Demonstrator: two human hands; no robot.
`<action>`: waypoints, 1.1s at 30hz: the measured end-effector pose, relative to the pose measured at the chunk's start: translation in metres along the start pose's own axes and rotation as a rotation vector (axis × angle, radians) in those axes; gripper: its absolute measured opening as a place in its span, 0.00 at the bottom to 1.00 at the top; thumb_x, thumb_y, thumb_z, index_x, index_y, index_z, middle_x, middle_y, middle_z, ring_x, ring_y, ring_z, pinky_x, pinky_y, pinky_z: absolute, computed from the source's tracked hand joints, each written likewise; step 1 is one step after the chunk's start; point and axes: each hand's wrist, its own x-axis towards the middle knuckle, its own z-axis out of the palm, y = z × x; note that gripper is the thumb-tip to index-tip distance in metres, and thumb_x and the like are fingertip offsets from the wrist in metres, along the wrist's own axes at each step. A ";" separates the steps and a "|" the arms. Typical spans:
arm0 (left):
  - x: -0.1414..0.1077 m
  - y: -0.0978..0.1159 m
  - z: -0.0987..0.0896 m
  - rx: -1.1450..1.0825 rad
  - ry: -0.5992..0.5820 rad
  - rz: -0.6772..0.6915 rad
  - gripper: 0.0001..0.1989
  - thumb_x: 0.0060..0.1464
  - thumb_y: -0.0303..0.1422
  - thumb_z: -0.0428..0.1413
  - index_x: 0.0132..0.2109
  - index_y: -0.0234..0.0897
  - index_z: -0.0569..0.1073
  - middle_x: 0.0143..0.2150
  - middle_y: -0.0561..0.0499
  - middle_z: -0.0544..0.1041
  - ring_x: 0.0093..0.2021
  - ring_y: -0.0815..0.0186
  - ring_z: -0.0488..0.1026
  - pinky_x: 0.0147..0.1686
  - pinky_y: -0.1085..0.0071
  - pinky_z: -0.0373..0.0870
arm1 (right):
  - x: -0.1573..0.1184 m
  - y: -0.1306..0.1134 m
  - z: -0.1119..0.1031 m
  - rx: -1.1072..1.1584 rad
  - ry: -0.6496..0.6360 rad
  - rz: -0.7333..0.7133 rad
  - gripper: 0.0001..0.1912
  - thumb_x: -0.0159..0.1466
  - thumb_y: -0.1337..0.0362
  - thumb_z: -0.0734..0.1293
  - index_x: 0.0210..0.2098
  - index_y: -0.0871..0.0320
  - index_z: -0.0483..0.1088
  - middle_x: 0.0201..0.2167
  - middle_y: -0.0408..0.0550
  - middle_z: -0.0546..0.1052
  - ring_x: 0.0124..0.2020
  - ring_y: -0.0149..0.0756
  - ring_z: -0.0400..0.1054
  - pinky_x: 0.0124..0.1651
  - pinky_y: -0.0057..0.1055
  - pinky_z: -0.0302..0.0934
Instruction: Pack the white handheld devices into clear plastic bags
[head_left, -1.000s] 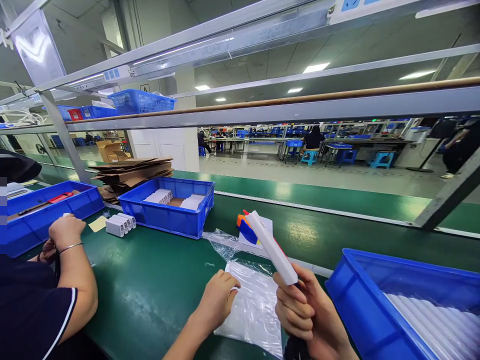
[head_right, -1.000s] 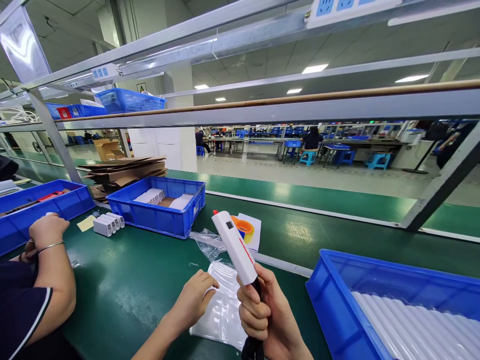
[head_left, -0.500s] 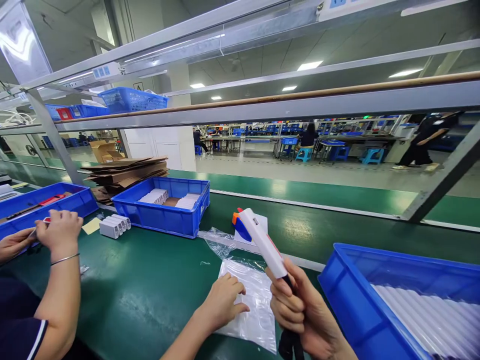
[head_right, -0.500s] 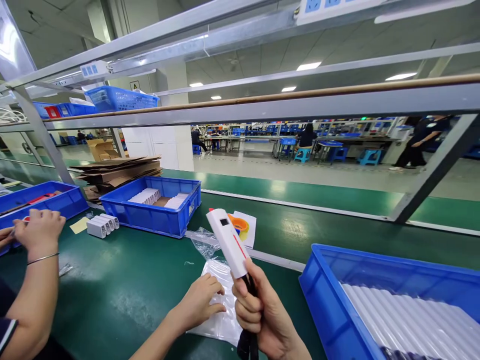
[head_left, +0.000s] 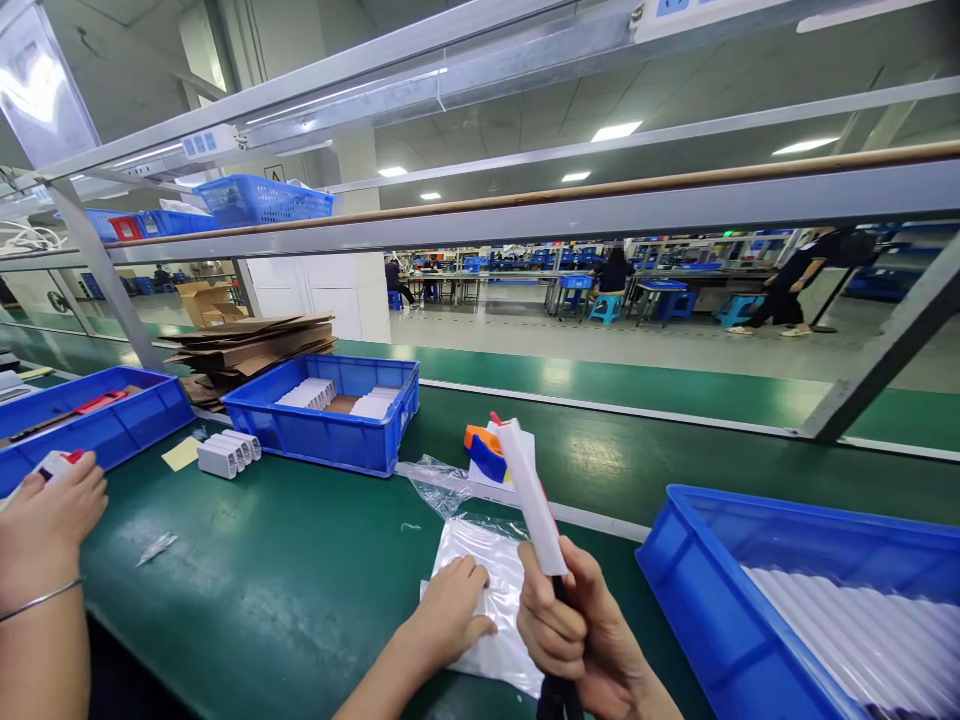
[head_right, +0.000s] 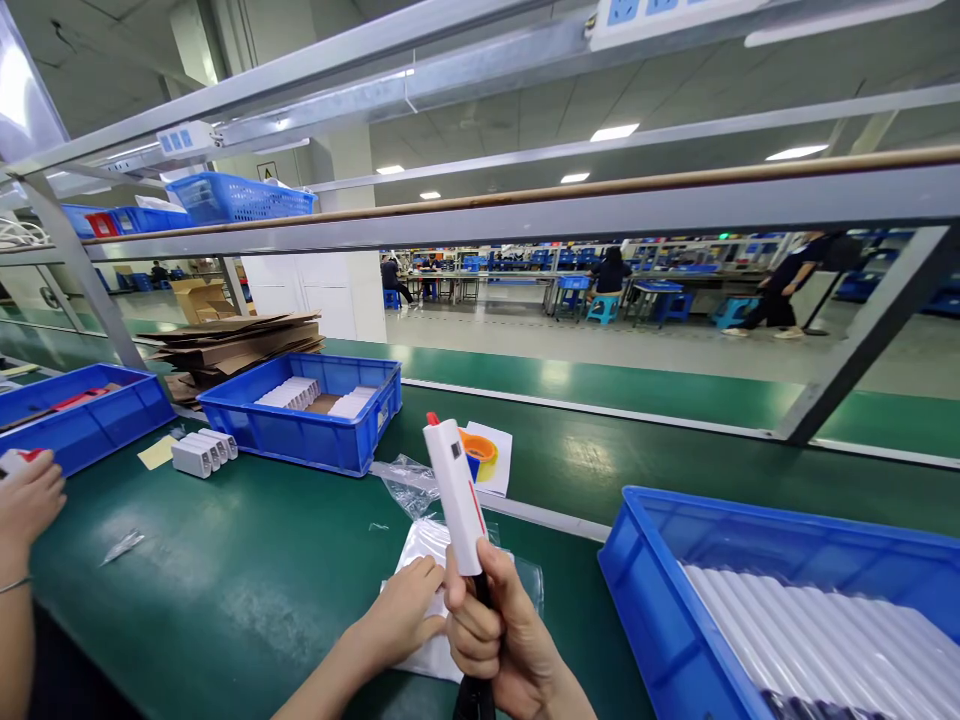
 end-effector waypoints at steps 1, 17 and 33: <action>0.000 0.001 -0.001 0.010 0.006 -0.023 0.17 0.57 0.30 0.64 0.51 0.36 0.72 0.53 0.41 0.74 0.53 0.50 0.71 0.53 0.58 0.66 | 0.000 0.000 -0.001 -0.004 0.004 -0.026 0.28 0.58 0.39 0.75 0.24 0.58 0.70 0.09 0.22 0.43 0.10 0.13 0.25 0.09 0.12 0.32; 0.016 -0.008 -0.005 0.026 0.096 -0.061 0.05 0.60 0.34 0.60 0.41 0.39 0.74 0.44 0.51 0.77 0.44 0.61 0.73 0.42 0.69 0.66 | -0.013 -0.019 0.011 -0.164 0.153 -0.276 0.23 0.59 0.43 0.76 0.26 0.58 0.79 0.12 0.26 0.44 0.13 0.18 0.32 0.14 0.16 0.36; 0.021 -0.006 -0.035 -0.154 0.064 0.091 0.04 0.57 0.31 0.61 0.34 0.39 0.80 0.36 0.50 0.81 0.39 0.61 0.74 0.40 0.69 0.64 | -0.017 -0.034 0.015 -0.212 0.186 -0.380 0.24 0.62 0.43 0.74 0.24 0.57 0.77 0.13 0.28 0.44 0.14 0.20 0.31 0.14 0.20 0.35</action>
